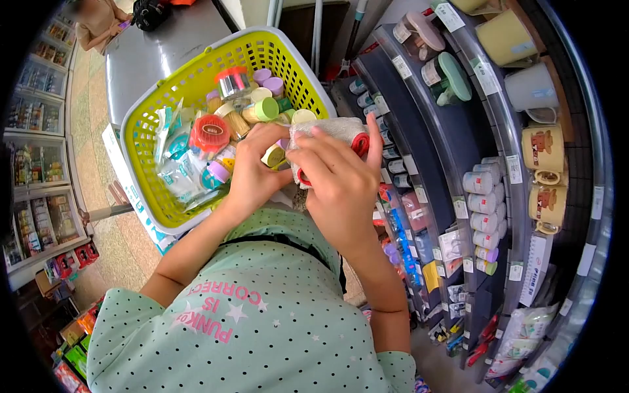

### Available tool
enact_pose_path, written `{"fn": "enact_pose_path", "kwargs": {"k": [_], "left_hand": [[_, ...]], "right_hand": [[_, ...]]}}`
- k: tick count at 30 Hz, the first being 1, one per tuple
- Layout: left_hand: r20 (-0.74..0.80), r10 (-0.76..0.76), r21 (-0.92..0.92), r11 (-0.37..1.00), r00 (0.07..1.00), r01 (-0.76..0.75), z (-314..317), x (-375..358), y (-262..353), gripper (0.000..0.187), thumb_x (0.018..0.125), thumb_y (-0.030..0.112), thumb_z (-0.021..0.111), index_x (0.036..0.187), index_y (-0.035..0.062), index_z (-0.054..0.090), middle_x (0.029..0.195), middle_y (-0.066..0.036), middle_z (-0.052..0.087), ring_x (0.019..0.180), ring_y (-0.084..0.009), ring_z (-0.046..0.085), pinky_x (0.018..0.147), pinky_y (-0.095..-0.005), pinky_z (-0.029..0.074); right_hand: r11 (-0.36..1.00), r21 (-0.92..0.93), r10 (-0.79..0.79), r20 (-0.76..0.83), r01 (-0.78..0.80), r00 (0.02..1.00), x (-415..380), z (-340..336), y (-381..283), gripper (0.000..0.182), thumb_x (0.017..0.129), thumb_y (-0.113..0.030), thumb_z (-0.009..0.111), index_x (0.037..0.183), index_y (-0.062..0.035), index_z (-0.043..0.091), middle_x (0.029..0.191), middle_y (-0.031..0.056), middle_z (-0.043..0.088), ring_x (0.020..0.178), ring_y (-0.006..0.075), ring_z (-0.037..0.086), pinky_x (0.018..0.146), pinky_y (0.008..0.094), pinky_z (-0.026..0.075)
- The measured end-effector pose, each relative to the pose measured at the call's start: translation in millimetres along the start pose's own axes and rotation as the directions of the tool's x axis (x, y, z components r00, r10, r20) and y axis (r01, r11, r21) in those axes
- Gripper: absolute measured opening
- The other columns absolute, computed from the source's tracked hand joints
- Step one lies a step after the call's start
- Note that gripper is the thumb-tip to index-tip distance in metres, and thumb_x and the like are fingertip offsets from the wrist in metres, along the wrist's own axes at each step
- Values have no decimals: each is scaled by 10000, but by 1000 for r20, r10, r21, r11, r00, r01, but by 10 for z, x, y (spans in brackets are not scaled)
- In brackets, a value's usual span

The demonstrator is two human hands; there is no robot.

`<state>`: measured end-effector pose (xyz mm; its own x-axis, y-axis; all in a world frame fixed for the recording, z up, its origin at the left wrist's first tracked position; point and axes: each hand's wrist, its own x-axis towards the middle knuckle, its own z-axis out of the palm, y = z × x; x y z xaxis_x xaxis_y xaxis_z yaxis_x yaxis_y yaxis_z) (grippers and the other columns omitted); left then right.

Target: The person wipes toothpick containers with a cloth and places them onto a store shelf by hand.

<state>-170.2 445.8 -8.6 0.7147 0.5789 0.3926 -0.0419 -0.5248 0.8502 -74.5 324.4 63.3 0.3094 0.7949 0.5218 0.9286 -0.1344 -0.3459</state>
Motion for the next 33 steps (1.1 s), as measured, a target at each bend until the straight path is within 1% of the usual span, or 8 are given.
{"fn": "enact_pose_path", "kwargs": {"k": [9, 12, 18, 22, 25, 27, 29, 33], "left_hand": [[-47, 16, 135, 991, 999, -9, -3, -8, 55, 483, 523, 80, 837, 995, 115, 741, 1051, -62, 580, 1015, -313, 534, 892, -422, 441], [-41, 4, 154, 988, 999, 3, 7, -34, 82, 498, 511, 103, 847, 998, 130, 746, 1066, -53, 571, 1030, -301, 524, 897, -423, 427], [-34, -5, 155, 988, 999, 11, 14, -47, 97, 511, 502, 128, 860, 999, 135, 743, 1055, -47, 567, 1028, -288, 519, 883, -411, 410], [-26, -18, 154, 988, 1000, 21, 22, -53, 112, 545, 504, 58, 864, 1030, 94, 724, 1031, -71, 581, 1048, -299, 533, 930, -412, 433], [-51, -10, 140, 990, 999, 17, 38, -62, 79, 515, 511, 136, 876, 1007, 130, 737, 1040, -45, 568, 1025, -284, 524, 878, -401, 403], [-61, -2, 150, 989, 998, 11, 32, -61, 86, 523, 507, 136, 885, 1009, 129, 736, 1042, -44, 569, 1026, -285, 526, 879, -399, 402], [-60, 3, 147, 989, 998, 5, 32, -56, 93, 532, 504, 136, 892, 1012, 129, 735, 1038, -42, 574, 1026, -283, 528, 878, -398, 402], [-29, -22, 124, 992, 999, 25, -1, -64, 133, 555, 510, 107, 898, 1038, 94, 728, 1037, -60, 609, 1037, -289, 549, 924, -400, 423]], "right_hand": [[993, 67, -101, 135, 93, 986, -36, -157, 47, 192, 714, 39, 679, 809, -121, 726, 922, -9, 744, 999, 169, 715, 1173, 652, 219], [993, 90, -89, 206, 72, 974, -41, -285, 90, 201, 680, 56, 677, 762, -123, 719, 872, -25, 744, 986, 155, 717, 1184, 648, 205], [994, 98, -62, 249, 39, 967, -17, -409, 152, 258, 640, 100, 653, 724, -134, 722, 880, -14, 766, 966, 176, 731, 1198, 622, 187], [995, -89, -31, 79, 38, 996, -16, -362, 213, 258, 638, 96, 656, 766, -117, 724, 887, -9, 739, 979, 176, 716, 1191, 659, 161], [998, -33, -53, 23, 54, 998, -15, -318, 208, 253, 636, 89, 662, 771, -117, 723, 903, -18, 740, 987, 171, 714, 1191, 661, 161], [997, 22, -77, 113, 75, 991, -27, -271, 122, 262, 650, 88, 662, 787, -124, 733, 910, -33, 744, 1000, 159, 711, 1195, 662, 155], [999, 42, -29, 100, 25, 995, -65, -245, 145, 295, 646, 115, 644, 789, -125, 736, 930, -31, 751, 1003, 166, 712, 1199, 651, 156], [997, -57, 47, -16, -48, 999, -99, -245, 274, 358, 630, 152, 619, 813, -129, 742, 966, -22, 761, 1031, 182, 711, 1207, 623, 159]]}}
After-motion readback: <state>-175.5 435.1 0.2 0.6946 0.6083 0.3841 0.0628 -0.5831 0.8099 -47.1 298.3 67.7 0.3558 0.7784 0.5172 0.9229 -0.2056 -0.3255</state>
